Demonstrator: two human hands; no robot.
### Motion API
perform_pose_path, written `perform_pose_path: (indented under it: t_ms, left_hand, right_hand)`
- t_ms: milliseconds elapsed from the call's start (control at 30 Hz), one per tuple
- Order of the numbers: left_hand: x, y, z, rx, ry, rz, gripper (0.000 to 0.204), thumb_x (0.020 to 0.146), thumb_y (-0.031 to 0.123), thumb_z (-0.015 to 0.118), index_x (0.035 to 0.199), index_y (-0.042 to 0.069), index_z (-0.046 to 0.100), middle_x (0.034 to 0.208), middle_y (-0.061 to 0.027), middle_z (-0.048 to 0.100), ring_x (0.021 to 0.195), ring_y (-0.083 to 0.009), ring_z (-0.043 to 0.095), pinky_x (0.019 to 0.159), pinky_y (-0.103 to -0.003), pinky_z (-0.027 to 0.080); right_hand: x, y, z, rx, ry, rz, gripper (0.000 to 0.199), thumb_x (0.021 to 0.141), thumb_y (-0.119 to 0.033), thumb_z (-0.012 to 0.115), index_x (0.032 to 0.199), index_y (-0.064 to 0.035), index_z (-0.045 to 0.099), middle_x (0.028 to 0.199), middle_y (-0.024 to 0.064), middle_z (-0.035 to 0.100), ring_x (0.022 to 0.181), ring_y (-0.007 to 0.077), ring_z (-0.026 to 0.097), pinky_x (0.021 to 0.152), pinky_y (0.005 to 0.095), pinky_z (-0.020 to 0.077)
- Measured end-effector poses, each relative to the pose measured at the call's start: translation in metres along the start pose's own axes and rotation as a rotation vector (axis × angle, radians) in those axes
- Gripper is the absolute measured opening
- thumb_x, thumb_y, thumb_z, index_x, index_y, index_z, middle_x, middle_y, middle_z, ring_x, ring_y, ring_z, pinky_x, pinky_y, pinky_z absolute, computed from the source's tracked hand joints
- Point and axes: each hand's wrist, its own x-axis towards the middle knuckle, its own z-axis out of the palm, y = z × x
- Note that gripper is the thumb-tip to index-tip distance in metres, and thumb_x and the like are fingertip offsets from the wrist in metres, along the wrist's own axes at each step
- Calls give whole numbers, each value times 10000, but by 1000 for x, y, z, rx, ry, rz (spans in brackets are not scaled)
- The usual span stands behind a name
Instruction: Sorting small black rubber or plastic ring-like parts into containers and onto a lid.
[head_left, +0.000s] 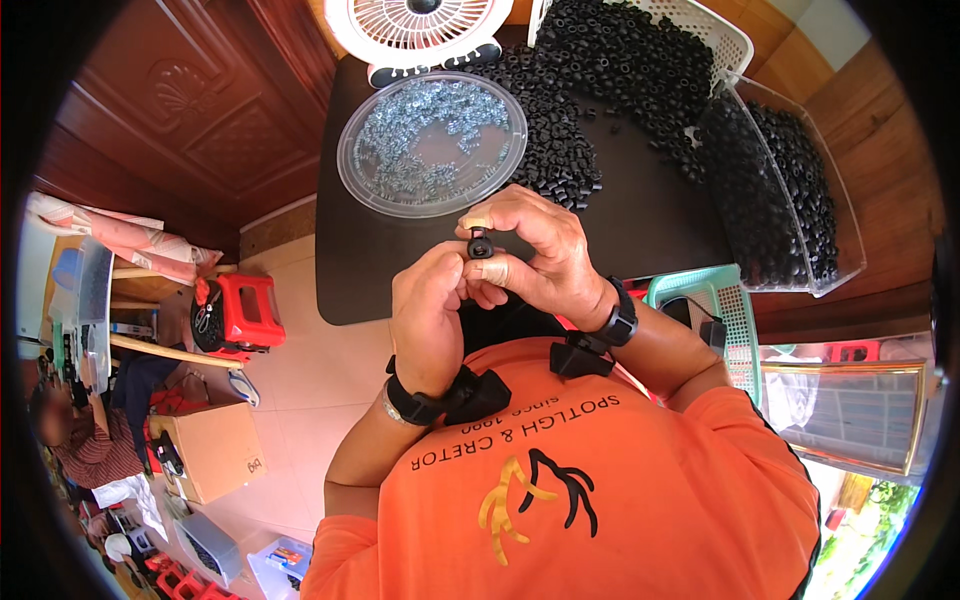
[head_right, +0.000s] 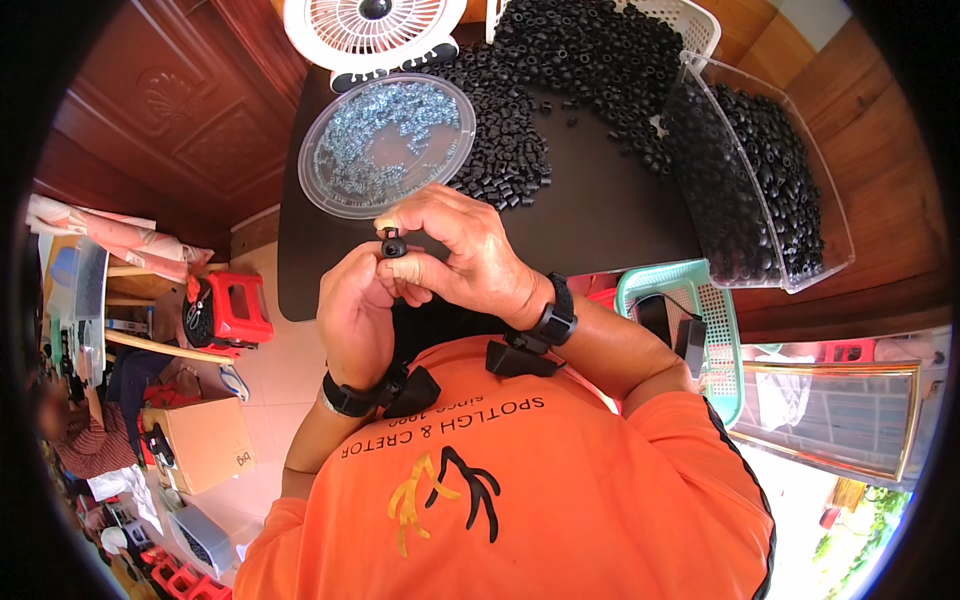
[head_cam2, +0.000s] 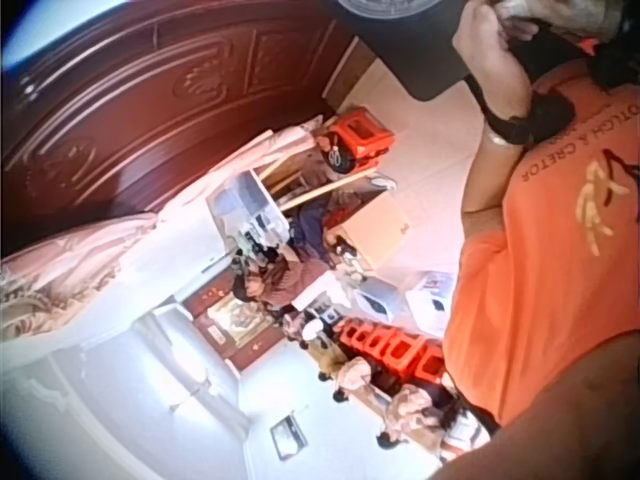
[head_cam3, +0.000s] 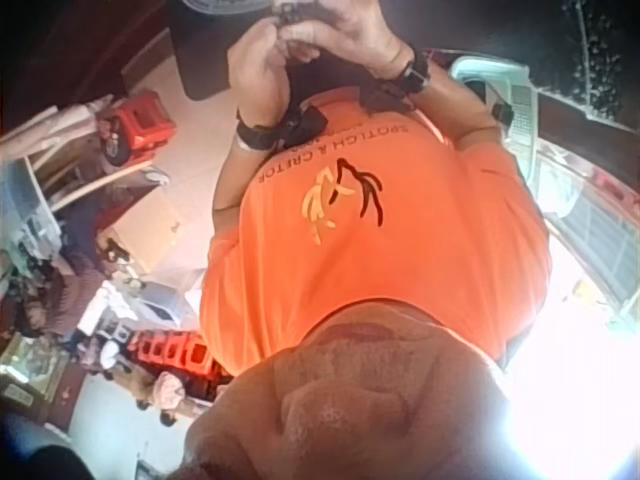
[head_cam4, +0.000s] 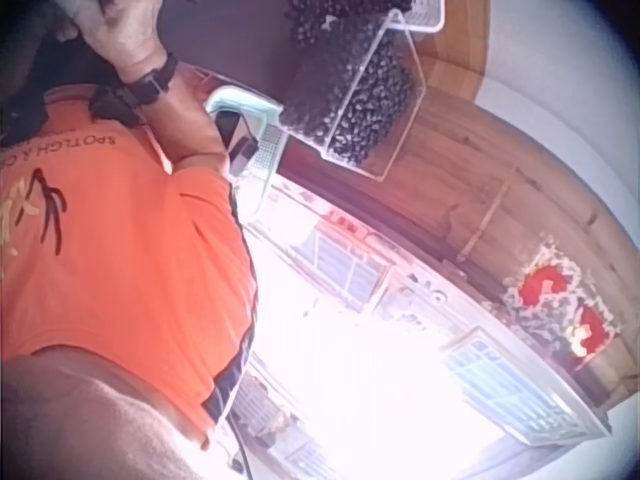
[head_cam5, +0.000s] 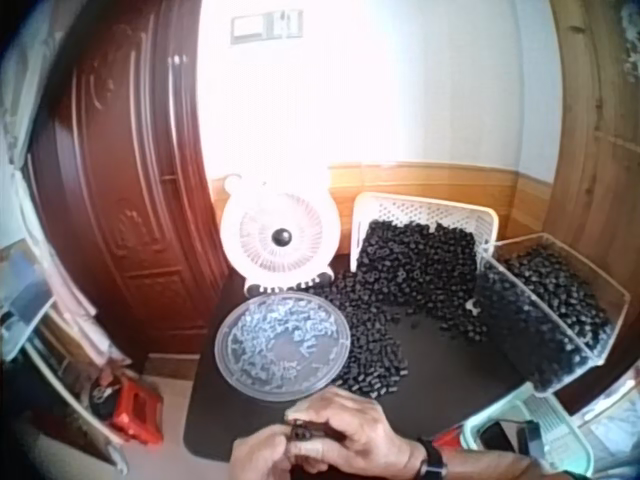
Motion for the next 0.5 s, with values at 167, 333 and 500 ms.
perform_pose_path:
  t_ms: [167, 333, 500]
  left_hand:
    - [2, 4, 9, -53, 65, 43, 359, 951, 226, 406, 964, -73, 603, 808, -94, 609, 696, -141, 561, 656, -270, 440]
    - [1, -4, 5, -148, 7, 80, 331, 968, 183, 372, 1036, -73, 570, 917, -75, 582, 789, -115, 518, 700, -241, 391]
    - [2, -6, 11, -173, 98, 36, 312, 969, 179, 375, 1038, -53, 572, 915, -54, 566, 807, -103, 509, 710, -242, 382]
  right_hand:
    - [4, -1, 3, -74, -12, -103, 341, 722, -175, 792, 982, -45, 613, 913, 74, 665, 813, 241, 635, 723, 353, 512]
    - [2, -1, 9, -176, 26, -173, 370, 689, -184, 803, 971, -43, 608, 913, 79, 668, 793, 257, 639, 704, 348, 519]
    - [2, 0, 8, -250, 28, -211, 381, 677, -172, 804, 984, -50, 615, 939, 83, 673, 805, 261, 649, 704, 333, 524]
